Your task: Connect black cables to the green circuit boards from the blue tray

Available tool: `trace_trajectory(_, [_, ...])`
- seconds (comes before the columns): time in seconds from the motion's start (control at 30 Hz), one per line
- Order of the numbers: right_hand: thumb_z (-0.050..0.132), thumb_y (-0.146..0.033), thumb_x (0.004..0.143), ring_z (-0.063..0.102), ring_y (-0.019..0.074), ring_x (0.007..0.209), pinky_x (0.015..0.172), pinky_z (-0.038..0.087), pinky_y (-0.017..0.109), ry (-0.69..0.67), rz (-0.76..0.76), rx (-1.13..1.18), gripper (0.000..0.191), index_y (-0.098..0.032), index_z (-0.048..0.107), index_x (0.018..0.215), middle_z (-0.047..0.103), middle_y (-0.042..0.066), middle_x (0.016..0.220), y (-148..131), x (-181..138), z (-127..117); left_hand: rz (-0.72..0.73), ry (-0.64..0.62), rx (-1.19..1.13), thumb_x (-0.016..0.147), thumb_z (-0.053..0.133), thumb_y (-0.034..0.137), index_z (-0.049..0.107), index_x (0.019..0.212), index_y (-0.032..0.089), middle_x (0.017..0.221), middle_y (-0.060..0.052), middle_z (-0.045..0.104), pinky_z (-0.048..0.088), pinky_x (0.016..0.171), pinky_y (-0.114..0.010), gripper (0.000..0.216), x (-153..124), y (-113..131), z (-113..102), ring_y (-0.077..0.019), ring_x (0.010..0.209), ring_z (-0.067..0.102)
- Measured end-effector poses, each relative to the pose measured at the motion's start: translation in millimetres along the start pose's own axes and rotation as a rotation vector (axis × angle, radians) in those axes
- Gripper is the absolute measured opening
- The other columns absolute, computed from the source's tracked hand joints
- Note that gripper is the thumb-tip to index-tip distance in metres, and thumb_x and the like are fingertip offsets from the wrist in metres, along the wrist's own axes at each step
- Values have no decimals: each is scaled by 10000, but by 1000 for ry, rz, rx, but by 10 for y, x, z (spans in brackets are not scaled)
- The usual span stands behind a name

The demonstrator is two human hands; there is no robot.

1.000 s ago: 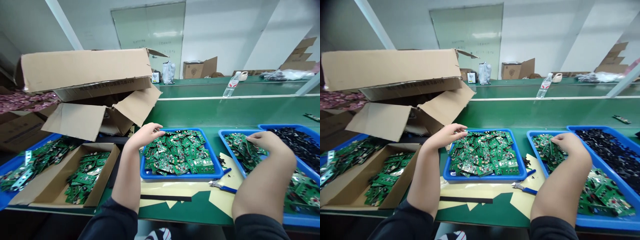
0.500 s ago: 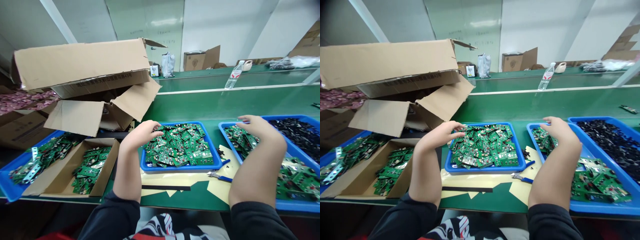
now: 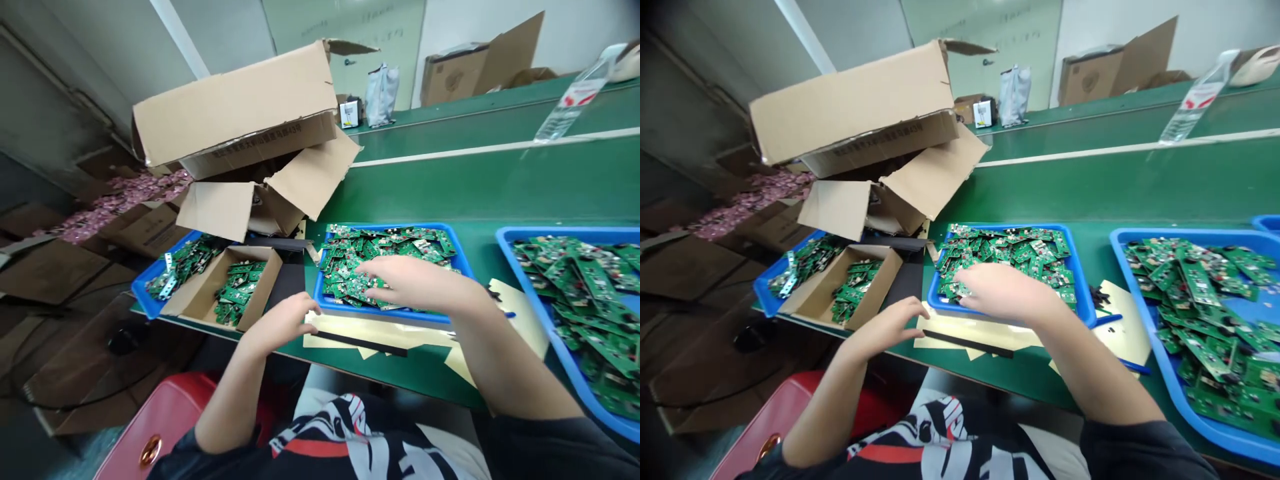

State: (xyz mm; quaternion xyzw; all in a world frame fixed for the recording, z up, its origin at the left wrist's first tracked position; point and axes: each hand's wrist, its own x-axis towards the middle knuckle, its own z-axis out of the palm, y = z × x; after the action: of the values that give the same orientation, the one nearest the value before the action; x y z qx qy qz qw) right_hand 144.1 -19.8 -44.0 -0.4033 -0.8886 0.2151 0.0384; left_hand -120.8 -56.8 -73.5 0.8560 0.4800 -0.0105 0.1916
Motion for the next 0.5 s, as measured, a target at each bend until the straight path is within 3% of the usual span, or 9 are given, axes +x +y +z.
trace_trajectory(0.13, [515, -241, 902, 676, 267, 968, 766, 513, 330, -186, -120, -71, 294, -131, 637, 1147, 707, 129, 1055, -315, 139, 190, -14, 91, -3, 725, 770, 147, 684, 1048, 174, 1066, -91, 640, 535, 907, -372, 336, -169, -214, 496, -241, 1034, 629])
trace_trajectory(0.23, [536, -202, 886, 689, 272, 945, 750, 511, 315, -257, -158, -131, 241, -102, 678, 1053, 718, 147, 1013, -442, 246, 388, 16, 198, 2, 798, 710, 192, 693, 1097, 203, 1256, -138, 574, 492, 988, -469, 299, -194, -345, 731, -286, 1168, 560])
trace_trajectory(0.33, [542, -166, 878, 700, 262, 928, 764, 513, 300, -266, -182, -154, 201, -104, 719, 950, 727, 159, 972, -518, 355, 626, 66, 289, 6, 844, 664, 238, 710, 1075, 199, 1264, -161, 573, 510, 956, -485, 238, -187, -463, 884, -298, 1178, 554])
trace_trajectory(0.5, [474, -155, 923, 690, 260, 971, 781, 527, 311, -183, -192, -190, 261, -107, 711, 1020, 709, 184, 1037, -595, 506, 973, 122, 402, 9, 882, 616, 301, 721, 1018, 213, 1197, -144, 618, 527, 929, -468, 193, -207, -560, 1020, -265, 1127, 589])
